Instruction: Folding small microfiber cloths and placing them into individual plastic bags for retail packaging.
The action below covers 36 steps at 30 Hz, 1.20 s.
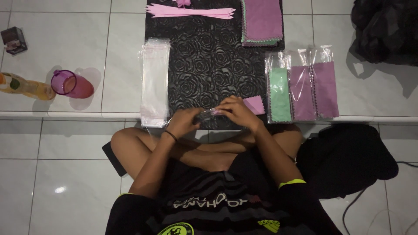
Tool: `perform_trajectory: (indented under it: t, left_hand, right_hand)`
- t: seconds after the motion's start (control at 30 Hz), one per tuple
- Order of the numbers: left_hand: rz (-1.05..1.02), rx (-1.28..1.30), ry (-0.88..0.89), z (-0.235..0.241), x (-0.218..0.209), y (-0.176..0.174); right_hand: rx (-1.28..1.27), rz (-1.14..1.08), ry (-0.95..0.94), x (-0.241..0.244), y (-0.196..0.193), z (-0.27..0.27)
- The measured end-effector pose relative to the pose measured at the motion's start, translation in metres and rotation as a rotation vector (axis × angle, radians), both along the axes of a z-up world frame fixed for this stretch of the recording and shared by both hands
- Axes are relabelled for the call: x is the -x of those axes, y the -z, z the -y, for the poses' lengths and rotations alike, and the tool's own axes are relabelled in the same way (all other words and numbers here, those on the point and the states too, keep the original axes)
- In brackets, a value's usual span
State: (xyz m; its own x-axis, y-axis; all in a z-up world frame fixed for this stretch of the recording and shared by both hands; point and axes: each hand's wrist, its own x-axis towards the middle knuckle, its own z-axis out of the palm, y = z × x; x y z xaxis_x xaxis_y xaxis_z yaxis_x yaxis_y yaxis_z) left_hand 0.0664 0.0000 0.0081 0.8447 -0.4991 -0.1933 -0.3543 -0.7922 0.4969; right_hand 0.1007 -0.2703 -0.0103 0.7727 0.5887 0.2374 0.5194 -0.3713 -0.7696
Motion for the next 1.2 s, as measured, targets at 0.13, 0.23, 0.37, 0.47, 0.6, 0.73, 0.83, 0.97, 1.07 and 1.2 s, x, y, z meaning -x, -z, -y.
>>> perform_trajectory:
  t: [0.13,0.23,0.37,0.47,0.6,0.73,0.83,0.97,1.07,1.2]
  left_hand:
    - [0.02,-0.015,-0.01,0.002,-0.003,0.017]
    - [-0.019,0.0,-0.014,0.001,-0.007,0.019]
    - [-0.024,0.023,0.023,-0.002,-0.011,0.024]
    - [-0.025,0.009,0.086,-0.002,-0.014,0.028]
    - [-0.014,-0.046,0.12,-0.002,-0.016,0.027]
    - [-0.07,-0.021,0.079,0.002,-0.019,0.023]
    - [-0.096,-0.02,0.027,0.002,-0.021,0.027]
    - [-0.058,0.089,0.056,0.003,-0.022,0.033]
    - [-0.078,0.126,0.028,0.004,-0.02,0.011]
    - [-0.103,0.191,-0.006,0.003,-0.016,0.0]
  right_hand:
    - [0.011,0.02,0.012,-0.003,0.012,-0.002]
    - [0.035,0.073,0.02,-0.003,0.01,-0.003]
    - [0.084,0.07,0.043,-0.001,0.003,-0.005]
    - [0.123,0.023,0.091,-0.003,0.011,-0.004]
    - [0.145,0.006,0.131,-0.004,0.016,-0.004]
    - [0.185,0.001,0.133,0.003,0.026,-0.01]
    - [0.164,0.024,0.134,0.007,0.034,-0.016]
    - [0.117,0.095,0.161,0.009,0.025,-0.015]
    - [0.107,0.089,0.204,0.009,0.021,-0.007]
    - [0.274,-0.048,0.221,0.006,0.031,0.008]
